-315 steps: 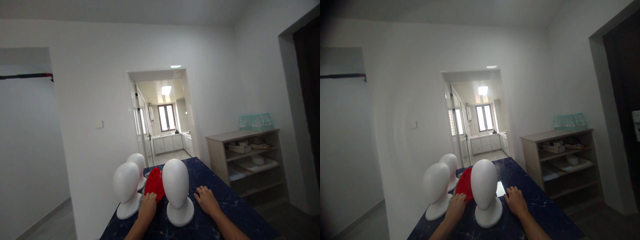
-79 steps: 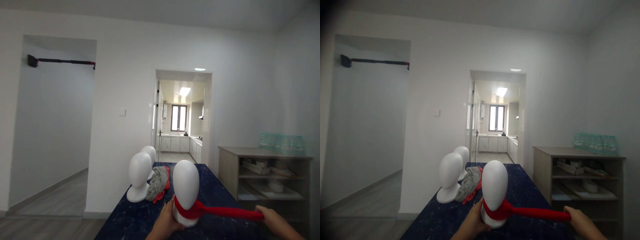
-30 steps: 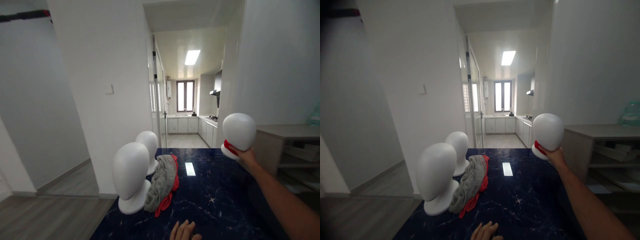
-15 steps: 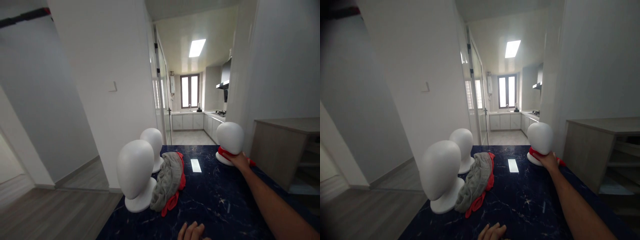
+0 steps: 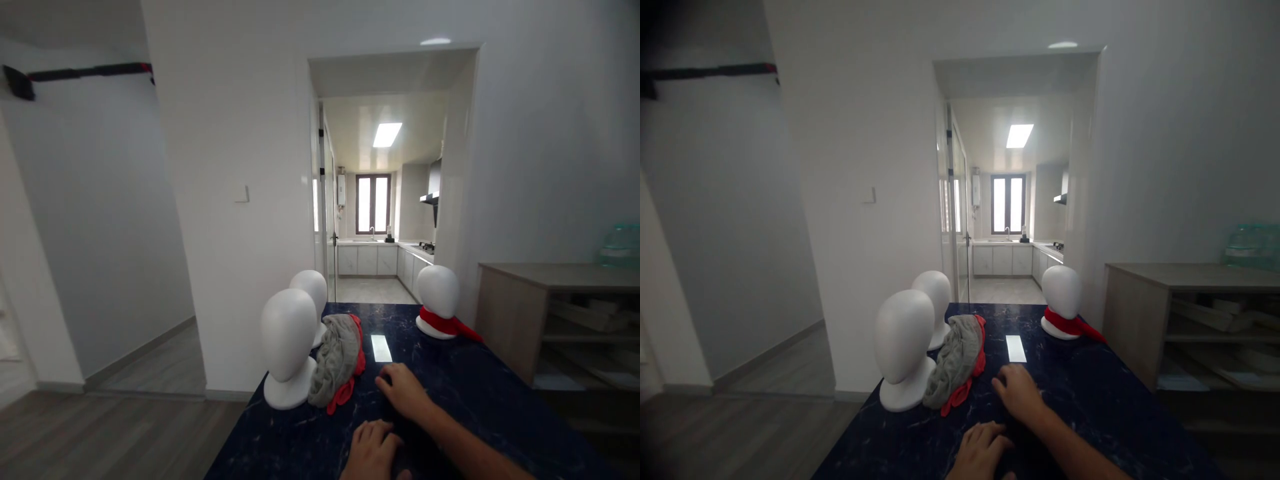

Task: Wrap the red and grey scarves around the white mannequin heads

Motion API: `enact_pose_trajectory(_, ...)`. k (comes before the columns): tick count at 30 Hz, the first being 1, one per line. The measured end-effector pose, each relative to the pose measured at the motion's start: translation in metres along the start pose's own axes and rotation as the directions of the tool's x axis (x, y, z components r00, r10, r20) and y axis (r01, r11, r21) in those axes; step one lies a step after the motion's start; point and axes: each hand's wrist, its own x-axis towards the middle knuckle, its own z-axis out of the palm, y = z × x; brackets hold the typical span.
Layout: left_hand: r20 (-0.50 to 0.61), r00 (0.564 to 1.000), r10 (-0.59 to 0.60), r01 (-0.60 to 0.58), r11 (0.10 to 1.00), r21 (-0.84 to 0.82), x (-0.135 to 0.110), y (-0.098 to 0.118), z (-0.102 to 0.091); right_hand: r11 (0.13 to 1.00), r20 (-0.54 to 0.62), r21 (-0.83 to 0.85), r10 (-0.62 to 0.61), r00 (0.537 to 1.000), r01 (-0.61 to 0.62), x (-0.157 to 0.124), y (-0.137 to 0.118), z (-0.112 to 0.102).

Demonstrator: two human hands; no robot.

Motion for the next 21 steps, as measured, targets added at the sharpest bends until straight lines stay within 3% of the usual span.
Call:
enact_pose_trajectory(2, -0.022, 1.0, 0.019, -0.02, 0.998, -0.059, -0.003, 0.011, -0.013, 0.993, 0.047, 0.09, -0.08, 0.996, 0.075, -0.015, -0.048, 0.015)
enact_pose_trajectory(4, -0.058, 0.997, 0.058, -0.066, 0.987, -0.145, -0.008, 0.023, -0.023, 0.981, 0.075, 0.164, -0.119, 0.99, 0.106, -0.031, -0.08, 0.019)
enact_pose_trajectory(7, -0.082, 0.993, 0.082, -0.099, 0.969, -0.225, -0.021, 0.037, -0.038, 0.957, 0.135, 0.259, -0.167, 0.977, 0.128, -0.056, -0.089, 0.004)
enact_pose_trajectory(10, -0.173, 0.983, -0.062, 0.034, 0.986, -0.162, -0.044, 0.03, -0.064, 0.962, 0.133, 0.231, -0.177, 0.975, 0.143, -0.084, -0.053, -0.027)
enact_pose_trajectory(12, -0.271, 0.925, -0.266, 0.259, 0.964, -0.065, -0.063, 0.007, -0.094, 0.981, 0.079, 0.16, -0.12, 0.99, 0.107, -0.105, -0.013, -0.049)
enact_pose_trajectory(15, -0.357, 0.819, -0.45, 0.527, 0.836, 0.153, -0.086, -0.041, -0.148, 0.999, -0.067, 0.046, 0.028, 0.997, -0.024, -0.131, 0.042, -0.074)
enact_pose_trajectory(18, -0.513, 0.716, -0.474, 0.633, 0.75, 0.19, -0.086, -0.079, -0.189, 0.991, -0.216, -0.034, 0.119, 0.969, -0.13, -0.145, 0.067, -0.081)
enact_pose_trajectory(21, -0.651, 0.645, -0.401, 0.57, 0.82, 0.06, -0.064, -0.094, -0.199, 0.987, -0.267, -0.079, 0.115, 0.957, -0.14, -0.145, 0.061, -0.075)
